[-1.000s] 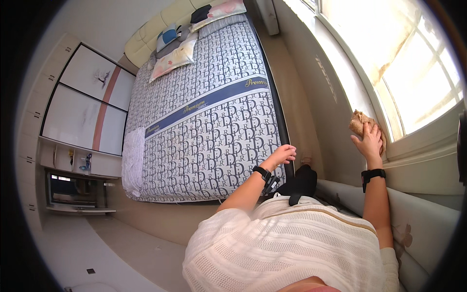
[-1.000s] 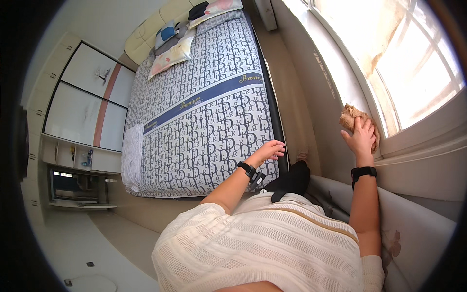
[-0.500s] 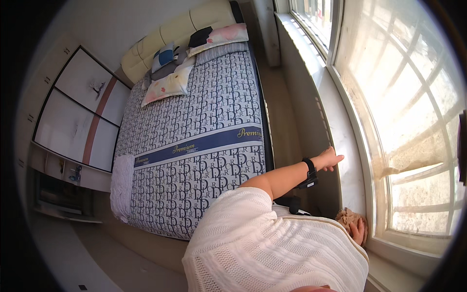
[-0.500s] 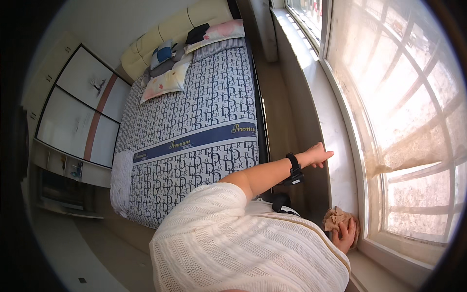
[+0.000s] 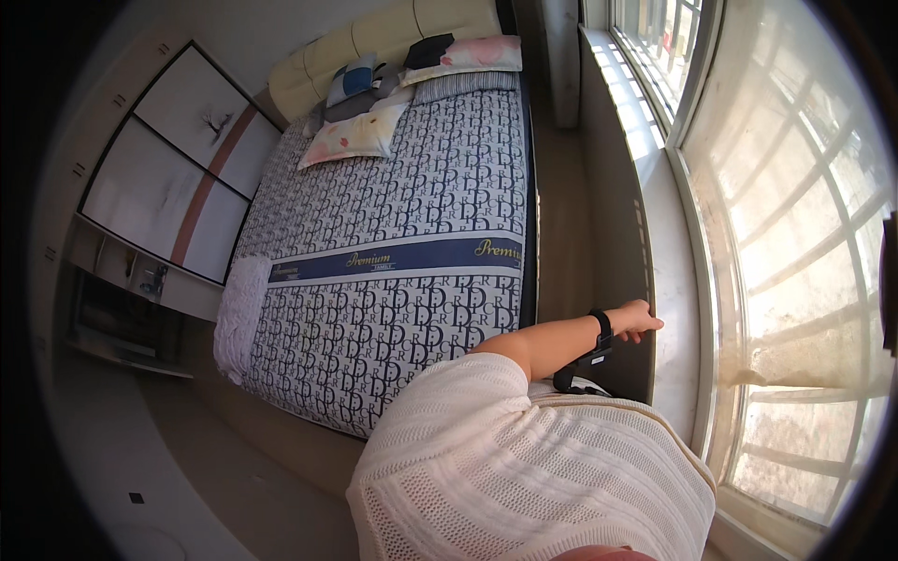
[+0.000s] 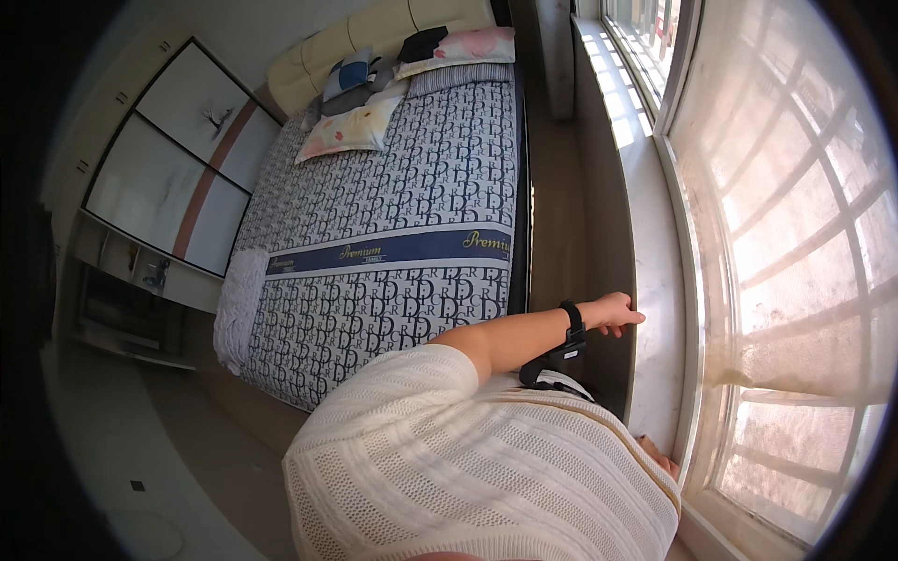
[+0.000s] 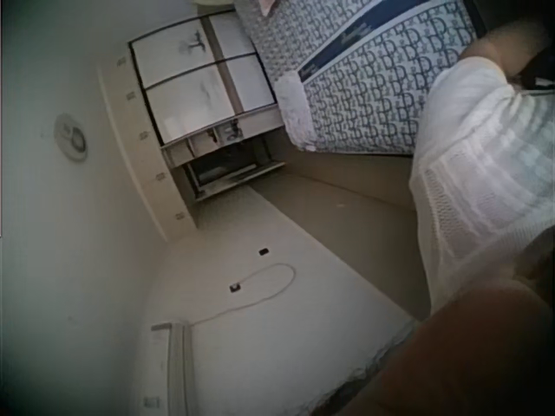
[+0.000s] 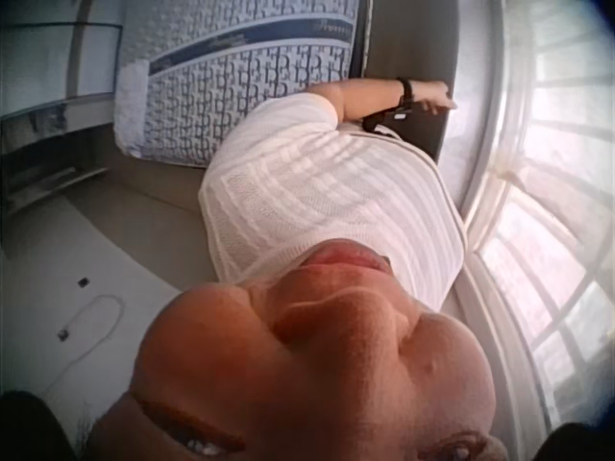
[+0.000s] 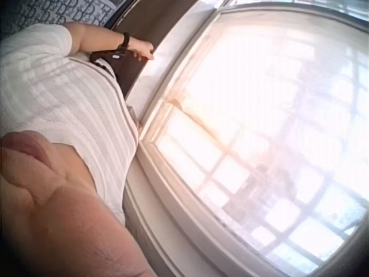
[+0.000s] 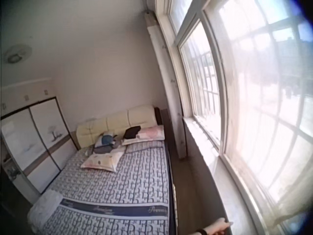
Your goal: The person cleans the shower door track and bathroom floor with a brush and cloth, rinses the cloth in a sink, and then wipes a windowsill in a bedroom.
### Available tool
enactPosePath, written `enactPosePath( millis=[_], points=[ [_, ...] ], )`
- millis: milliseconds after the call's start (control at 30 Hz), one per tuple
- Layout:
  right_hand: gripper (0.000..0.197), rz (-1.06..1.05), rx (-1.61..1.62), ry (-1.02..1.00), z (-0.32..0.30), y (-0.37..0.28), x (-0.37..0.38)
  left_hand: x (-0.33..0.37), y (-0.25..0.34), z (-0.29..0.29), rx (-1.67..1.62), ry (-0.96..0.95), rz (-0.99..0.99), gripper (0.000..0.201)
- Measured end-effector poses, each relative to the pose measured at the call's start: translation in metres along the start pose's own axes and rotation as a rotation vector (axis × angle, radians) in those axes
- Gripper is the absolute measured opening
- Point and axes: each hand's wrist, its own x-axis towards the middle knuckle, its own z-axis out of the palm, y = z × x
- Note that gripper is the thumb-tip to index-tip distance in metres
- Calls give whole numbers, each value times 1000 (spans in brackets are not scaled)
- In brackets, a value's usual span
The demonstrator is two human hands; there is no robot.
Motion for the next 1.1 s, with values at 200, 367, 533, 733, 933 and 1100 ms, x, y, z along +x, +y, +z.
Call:
enactPosePath(
  millis=[200, 367, 533, 733, 933, 1100],
  points=[
    [39, 58, 118, -20, -1, 14, 0, -6, -2, -7, -132, -48, -13, 38],
    [42, 149, 269, -35, 37, 88, -15, -10, 4, -19, -46, -212, -38, 47],
    [35, 372, 206, 21, 12, 28, -35, 13, 21, -53, 74, -275, -67, 60],
    [37, 609, -2, 295, -42, -173, -19, 39, 30, -137, -20, -87, -91, 60],
    [65, 757, -457, 647, 28, -148, -24, 79, 58, -142, -71, -184, -82, 57],
    [70, 884, -618, 649, 56, -169, 17, 89, 48, -178, 63, -246, -82, 51]
  ],
)
